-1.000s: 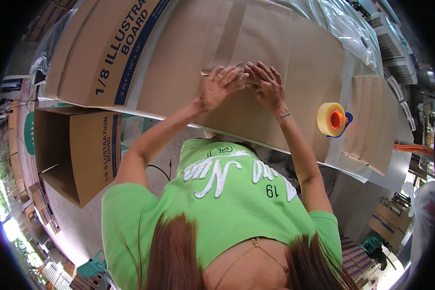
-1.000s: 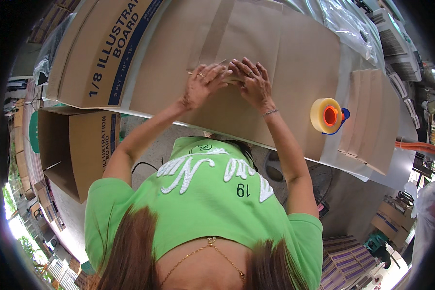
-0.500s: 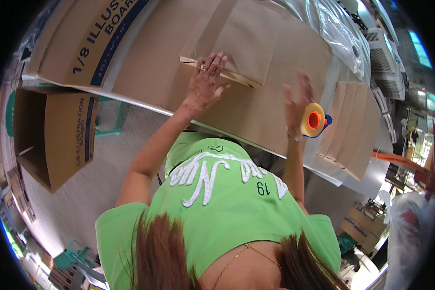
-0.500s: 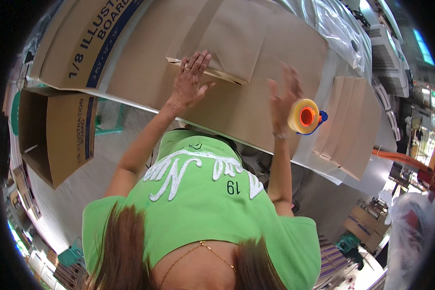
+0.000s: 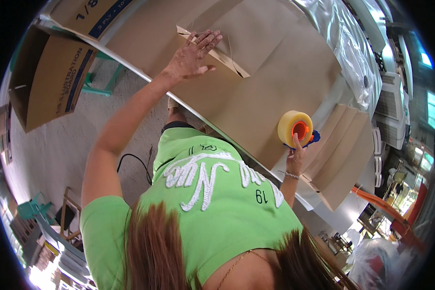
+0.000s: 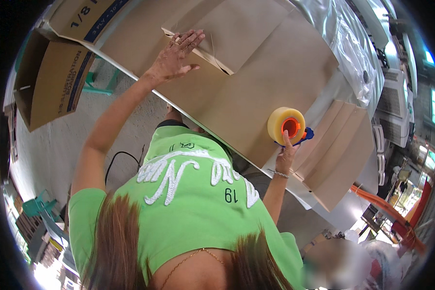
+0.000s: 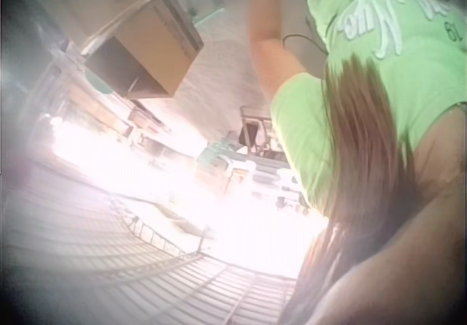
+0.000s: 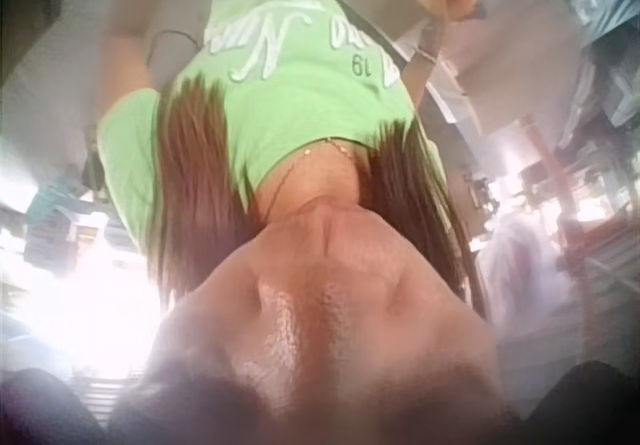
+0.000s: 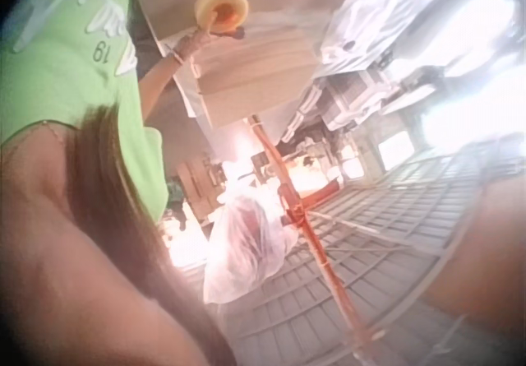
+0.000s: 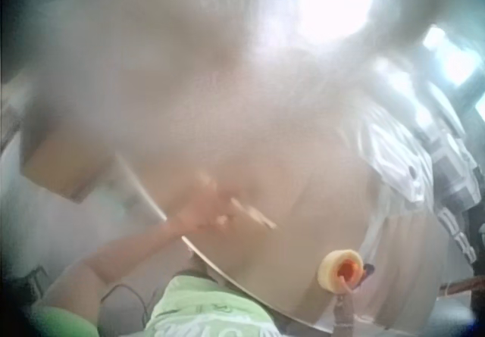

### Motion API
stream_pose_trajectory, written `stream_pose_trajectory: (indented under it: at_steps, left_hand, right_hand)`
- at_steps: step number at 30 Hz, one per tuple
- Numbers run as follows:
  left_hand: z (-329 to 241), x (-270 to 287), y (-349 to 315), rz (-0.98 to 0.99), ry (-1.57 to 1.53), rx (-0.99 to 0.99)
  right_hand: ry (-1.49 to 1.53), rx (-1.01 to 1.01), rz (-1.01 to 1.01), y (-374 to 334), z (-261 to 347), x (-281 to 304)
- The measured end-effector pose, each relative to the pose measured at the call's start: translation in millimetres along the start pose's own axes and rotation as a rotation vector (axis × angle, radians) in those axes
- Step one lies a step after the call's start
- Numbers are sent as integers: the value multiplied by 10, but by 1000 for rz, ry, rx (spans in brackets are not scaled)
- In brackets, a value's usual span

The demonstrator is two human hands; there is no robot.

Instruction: The person folds brown paper around an illustration board, applies tape using a hand dispenser to secure the edges, and places the finished item on a stack of previously wrapped boards.

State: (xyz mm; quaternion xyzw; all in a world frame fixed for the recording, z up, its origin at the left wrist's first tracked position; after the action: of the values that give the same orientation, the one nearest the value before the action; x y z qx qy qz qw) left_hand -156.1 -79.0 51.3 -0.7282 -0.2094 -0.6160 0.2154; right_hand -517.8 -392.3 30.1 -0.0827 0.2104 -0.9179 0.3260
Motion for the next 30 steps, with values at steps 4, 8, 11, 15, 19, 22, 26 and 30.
stream_pose_trajectory:
  at_steps: [4, 8, 11, 15, 19, 22, 26, 30]
  left_hand:
    - [-45, 15, 14, 9, -11, 29]
    - [-43, 46, 13, 21, -9, 34]
    - [16, 9, -1, 52, -25, 24]
    - [23, 15, 13, 30, -72, 1]
    - [87, -36, 4, 0, -160, -48]
    - [132, -92, 5, -16, -172, -64]
    - [183, -86, 45, -5, -126, -79]
    - [239, -80, 42, -51, -87, -92]
  right_hand:
    - [167, 131, -141, 186, -223, -52]
    - [88, 258, -217, 426, -350, 96]
    - [201, 265, -138, 486, -169, 42]
    - [301, 346, -223, 497, 299, -62]
    - [367, 181, 37, 339, 1058, -511]
    - [312, 212, 278, 275, 1574, -1281]
    - [-132, 419, 548, 353, 2038, -2275]
    - [-1078, 1220, 690, 277, 2155, -3065]
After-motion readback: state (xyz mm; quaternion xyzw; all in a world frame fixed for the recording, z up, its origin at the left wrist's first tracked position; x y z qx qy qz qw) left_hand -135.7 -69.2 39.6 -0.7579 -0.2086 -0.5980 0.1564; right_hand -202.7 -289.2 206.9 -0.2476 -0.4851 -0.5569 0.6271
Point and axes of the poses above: each hand's wrist, its own y-axis towards the middle knuckle, its own x-axis out of the back of the hand, z = x × y, the point moved 2 cm from there along y, towards the middle knuckle, and after that the axes turned 11 degrees about z, right-handed, at the moved point
